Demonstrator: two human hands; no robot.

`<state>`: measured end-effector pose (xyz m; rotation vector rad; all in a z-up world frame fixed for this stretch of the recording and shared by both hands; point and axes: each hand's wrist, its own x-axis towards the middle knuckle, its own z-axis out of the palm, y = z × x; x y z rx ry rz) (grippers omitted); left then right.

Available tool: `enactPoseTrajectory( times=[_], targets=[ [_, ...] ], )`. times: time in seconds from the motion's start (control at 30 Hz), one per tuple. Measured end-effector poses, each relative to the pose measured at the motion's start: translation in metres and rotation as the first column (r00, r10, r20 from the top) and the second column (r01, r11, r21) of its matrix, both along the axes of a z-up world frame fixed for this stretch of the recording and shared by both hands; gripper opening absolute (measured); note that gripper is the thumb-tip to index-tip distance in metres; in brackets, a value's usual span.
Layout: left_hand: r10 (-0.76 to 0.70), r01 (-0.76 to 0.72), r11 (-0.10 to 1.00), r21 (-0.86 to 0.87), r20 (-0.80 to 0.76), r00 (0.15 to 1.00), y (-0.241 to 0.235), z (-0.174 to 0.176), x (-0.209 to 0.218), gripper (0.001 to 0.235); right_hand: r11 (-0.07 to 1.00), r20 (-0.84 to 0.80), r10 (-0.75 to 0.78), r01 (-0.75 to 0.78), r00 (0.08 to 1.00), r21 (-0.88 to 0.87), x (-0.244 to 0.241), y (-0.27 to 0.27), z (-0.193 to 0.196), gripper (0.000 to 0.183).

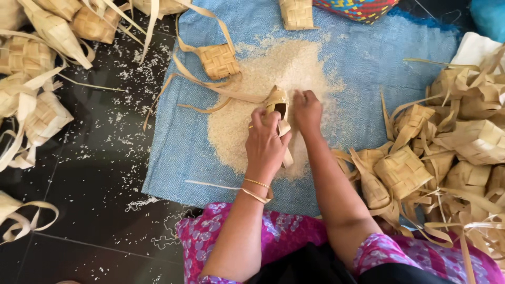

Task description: The person fills small woven palm-leaf baskets with rice from a pile on a blue mat, then folds and ties the tops closed. They repeat this process for multiple baskets, placing the finished ones in a pile to the right.

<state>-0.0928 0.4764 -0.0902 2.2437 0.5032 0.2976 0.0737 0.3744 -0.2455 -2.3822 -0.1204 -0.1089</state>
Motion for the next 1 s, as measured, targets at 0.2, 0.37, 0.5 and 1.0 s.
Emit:
enactPoseTrajectory(
  times=[0.2, 0.37, 0.5, 1.0],
  targets=[
    [-0.003, 0.003, 0.998, -0.057, -0.006, 1.0, 0.004, 0.009, -0.005, 0.034, 0.812, -0.397, -0.017, 0.244, 0.918, 0.53, -0.037, 0.038, 0.085, 0.033],
    [-0.008, 0.006, 0.997, -0.079, -0.024, 1.0, 0.004, 0.002, -0.004, 0.035, 0.556, -0.375, -0.028, 0.326, 0.927, 0.764, -0.059, 0.054, 0.171, 0.039],
    [-0.016, 0.007, 0.991, -0.133, -0.066, 0.998, 0.005, 0.003, -0.003, 0.033, 0.502, -0.269, 0.004, 0.231, 0.963, 0.833, -0.041, 0.056, 0.148, 0.046],
    [-0.021, 0.018, 0.995, -0.1, -0.029, 0.999, 0.012, 0.012, -0.009, 0.034, 0.71, 0.103, 0.211, -0.225, 0.972, 0.668, -0.04, 0.032, 0.125, 0.029]
  ],
)
